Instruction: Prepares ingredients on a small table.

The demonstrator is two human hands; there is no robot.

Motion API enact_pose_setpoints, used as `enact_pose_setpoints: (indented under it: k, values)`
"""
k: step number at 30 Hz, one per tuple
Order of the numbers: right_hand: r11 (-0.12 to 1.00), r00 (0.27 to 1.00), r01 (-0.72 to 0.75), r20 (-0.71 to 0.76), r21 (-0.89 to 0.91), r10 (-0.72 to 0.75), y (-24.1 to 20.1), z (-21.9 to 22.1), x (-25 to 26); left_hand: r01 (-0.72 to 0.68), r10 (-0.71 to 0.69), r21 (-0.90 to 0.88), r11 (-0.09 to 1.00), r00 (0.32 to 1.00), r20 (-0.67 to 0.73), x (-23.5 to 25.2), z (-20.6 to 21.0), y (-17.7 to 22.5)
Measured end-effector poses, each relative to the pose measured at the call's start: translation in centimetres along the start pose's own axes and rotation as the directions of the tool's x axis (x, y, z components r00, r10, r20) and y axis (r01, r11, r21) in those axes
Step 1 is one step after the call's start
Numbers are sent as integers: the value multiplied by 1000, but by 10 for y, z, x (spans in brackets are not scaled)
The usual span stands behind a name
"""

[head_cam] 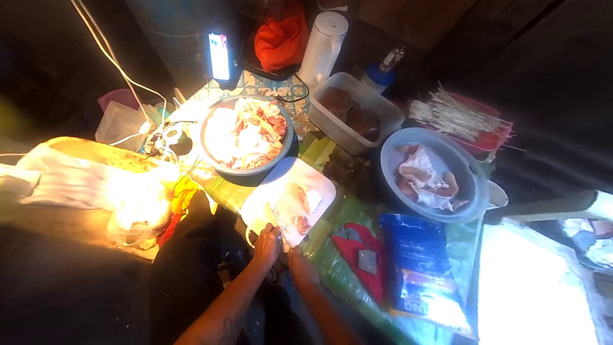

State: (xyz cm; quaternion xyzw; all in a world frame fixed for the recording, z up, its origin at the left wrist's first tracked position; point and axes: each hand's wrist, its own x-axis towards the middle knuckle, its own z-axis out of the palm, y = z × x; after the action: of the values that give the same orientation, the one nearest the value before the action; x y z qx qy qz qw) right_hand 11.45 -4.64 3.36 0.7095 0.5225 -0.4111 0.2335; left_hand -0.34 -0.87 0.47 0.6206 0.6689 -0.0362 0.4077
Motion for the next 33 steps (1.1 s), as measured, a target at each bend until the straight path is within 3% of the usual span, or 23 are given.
enact_pose_setpoints:
  k: [3,9,14,22,24,30,33]
  values:
    - [1000,1000,-1,16,5,1,7,7,-1,31,-31,-19,999,999,-28,2,0,-2]
    - [994,993,-92,81,58,87,89,57,-48,50,-49,-28,998,998,27,2,-7,-3]
    - [999,999,-48,14,9,48,70,38,-53,15,-17,37,999,998,63,3,-10,1]
    - [998,999,36,14,52,-37,0,-1,4,-9,9,25,1000,1000,-2,3,-1,0]
    - [998,999,19,31,62,-21,5,6,2,2,-1,10,1000,1000,-15,4,-2,-3]
    - [992,993,-91,85,90,84,86,52,-47,-25,25,4,1000,999,37,3,-8,-6]
    - [994,995,-78,66,71,73,82,43,-54,-57,54,48,997,997,54,5,-11,-4]
